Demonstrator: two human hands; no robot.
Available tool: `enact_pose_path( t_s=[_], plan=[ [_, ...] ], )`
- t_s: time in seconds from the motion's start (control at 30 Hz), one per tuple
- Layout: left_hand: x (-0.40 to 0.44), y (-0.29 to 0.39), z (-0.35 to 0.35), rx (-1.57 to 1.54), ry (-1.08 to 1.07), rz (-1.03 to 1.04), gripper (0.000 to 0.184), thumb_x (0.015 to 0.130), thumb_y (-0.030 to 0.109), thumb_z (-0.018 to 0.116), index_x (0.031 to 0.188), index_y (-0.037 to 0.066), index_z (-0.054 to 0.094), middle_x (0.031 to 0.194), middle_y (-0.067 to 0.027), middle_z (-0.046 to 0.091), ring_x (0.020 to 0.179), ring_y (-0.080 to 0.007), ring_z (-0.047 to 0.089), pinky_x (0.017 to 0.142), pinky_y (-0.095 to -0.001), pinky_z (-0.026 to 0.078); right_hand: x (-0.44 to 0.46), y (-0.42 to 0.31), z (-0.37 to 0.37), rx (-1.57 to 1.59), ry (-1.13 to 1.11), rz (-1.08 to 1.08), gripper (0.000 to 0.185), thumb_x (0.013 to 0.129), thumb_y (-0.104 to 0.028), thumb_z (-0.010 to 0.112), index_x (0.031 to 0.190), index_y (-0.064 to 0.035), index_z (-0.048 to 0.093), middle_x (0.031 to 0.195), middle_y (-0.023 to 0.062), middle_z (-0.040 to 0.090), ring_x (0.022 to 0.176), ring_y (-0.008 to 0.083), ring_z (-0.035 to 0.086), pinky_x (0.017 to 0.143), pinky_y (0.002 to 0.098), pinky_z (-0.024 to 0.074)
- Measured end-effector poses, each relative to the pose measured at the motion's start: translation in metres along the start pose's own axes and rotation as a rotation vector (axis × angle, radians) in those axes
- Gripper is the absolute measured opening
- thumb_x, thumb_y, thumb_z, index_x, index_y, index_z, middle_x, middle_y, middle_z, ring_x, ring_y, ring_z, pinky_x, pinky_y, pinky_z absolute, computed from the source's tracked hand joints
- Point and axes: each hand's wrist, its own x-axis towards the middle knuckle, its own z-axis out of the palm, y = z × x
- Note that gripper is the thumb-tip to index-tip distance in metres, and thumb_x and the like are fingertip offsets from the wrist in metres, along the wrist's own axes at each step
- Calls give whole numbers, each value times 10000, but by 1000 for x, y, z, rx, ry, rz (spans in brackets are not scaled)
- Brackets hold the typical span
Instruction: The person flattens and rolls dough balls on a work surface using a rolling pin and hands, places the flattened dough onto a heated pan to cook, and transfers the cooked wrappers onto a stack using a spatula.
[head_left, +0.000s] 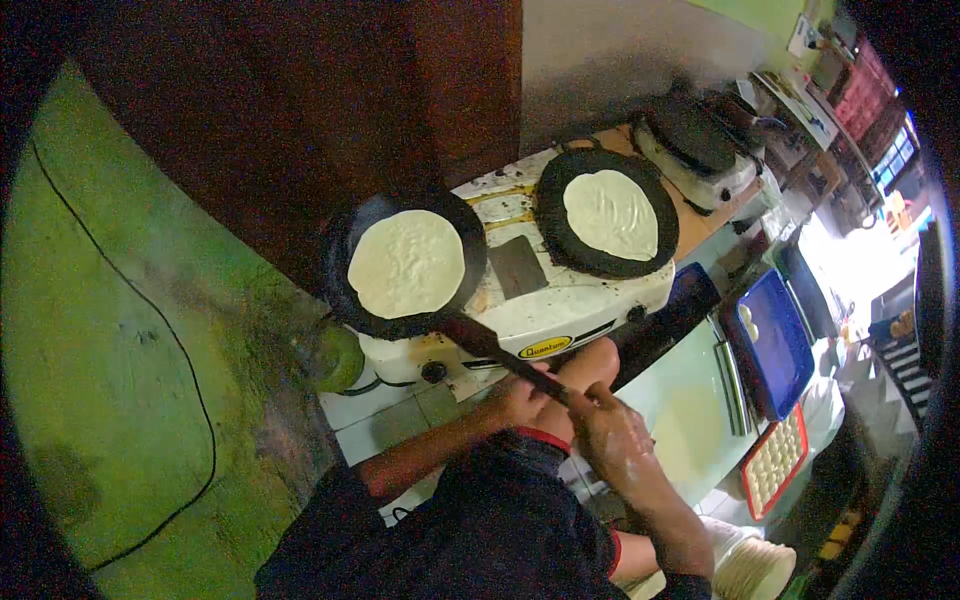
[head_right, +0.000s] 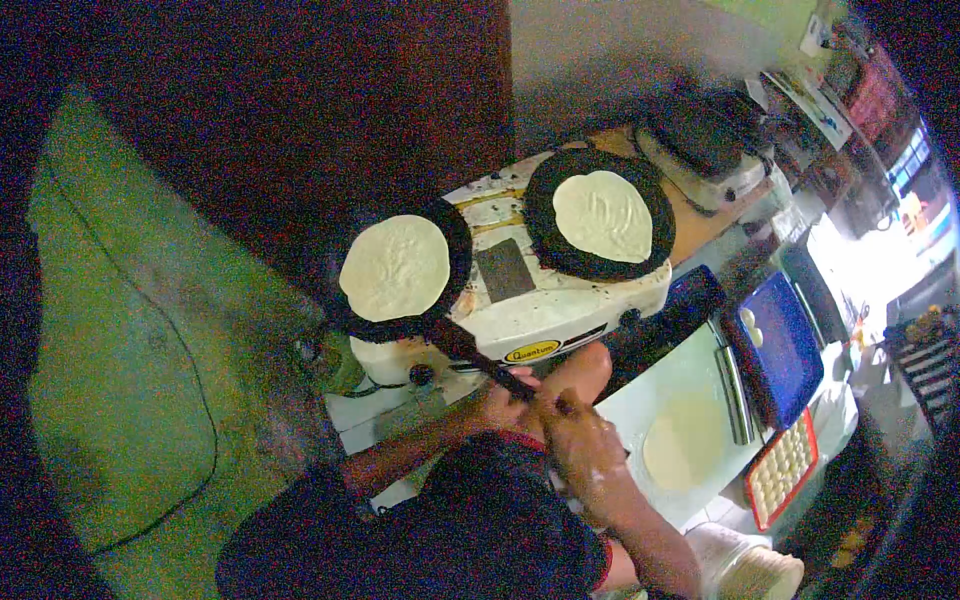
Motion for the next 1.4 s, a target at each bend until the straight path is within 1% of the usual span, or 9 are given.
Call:
enact_pose_path(
  t_s=[0.07, 0.43, 0.73, 0.87, 1.0, 1.07, 1.13, 1.2, 1.4],
  plan=[
    [-14, -4, -16, -121, -37, -252, 308, 912, 214, 642, 1167, 43, 659, 1281, -193, 617, 1255, -363, 540, 1076, -455, 420, 22, 8, -5, -51, 93, -74, 316, 898, -70, 565, 1200, -143, 623, 986, 190, 610, 817, 428, 659, 674, 515, 535],
    [-33, 6, -19, -140, 6, -160, 315, 942, 217, 609, 1180, 15, 652, 1226, -201, 640, 1165, -370, 606, 1016, -445, 476, 245, -37, 81, 501, 218, -657, 252, 917, -138, 639, 1155, -57, 662, 1011, 199, 681, 960, 409, 654, 847, 460, 527],
    [-25, 3, -11, -271, -258, 48, 337, 945, 265, 621, 1190, 37, 667, 1203, -196, 659, 1133, -360, 623, 991, -430, 489, 212, -33, 82, -20, 246, -531, 363, 893, -121, 579, 1248, -147, 649, 975, 162, 626, 837, 355, 681, 702, 459, 584],
    [17, 77, -131, -235, -584, -66, 360, 923, 280, 648, 1189, 39, 670, 1173, -200, 677, 1094, -352, 646, 966, -414, 503, 148, 5, 68, -14, 144, -450, 430, 871, -88, 598, 1291, -171, 635, 976, 140, 624, 837, 347, 669, 733, 462, 559],
    [39, 31, -204, -47, -77, -106, 343, 927, 251, 638, 1184, 25, 666, 1164, -189, 686, 1063, -325, 668, 939, -405, 517, 91, 38, 15, -28, 164, -267, 326, 865, -92, 672, 1188, -129, 696, 974, 154, 639, 851, 369, 658, 747, 460, 544],
    [45, -24, -231, 389, 143, -157, 430, 972, 331, 590, 1276, 29, 623, 1335, -195, 608, 1274, -319, 556, 1100, -463, 404, 75, 59, -1, 50, 205, -208, 307, 869, -164, 674, 1175, -172, 697, 987, 139, 654, 835, 360, 676, 742, 479, 556],
    [50, -88, -249, 707, -33, -609, 696, 1022, 501, 416, 1529, 32, 326, 1603, -195, 292, 1495, -338, 258, 1201, -588, 161, 63, 58, -23, 63, 150, -84, 328, 856, -119, 672, 1179, -168, 691, 997, 147, 659, 865, 389, 676, 750, 486, 557],
    [46, -119, -256, 751, -83, -754, 653, 1051, 424, 359, 1554, 19, 259, 1631, -200, 217, 1515, -320, 212, 1205, -588, 153, 54, 49, -36, 36, 98, -42, 310, 866, -81, 658, 1169, -137, 688, 1005, 157, 653, 874, 389, 672, 754, 474, 556],
    [64, -71, -289, 626, 312, -458, 547, 1046, 371, 410, 1459, 14, 443, 1496, -238, 447, 1404, -393, 406, 1183, -579, 212, 112, 4, 22, -86, -37, 35, 241, 910, -188, 611, 1116, -85, 681, 1031, 200, 643, 958, 353, 661, 803, 413, 545]
  ],
)
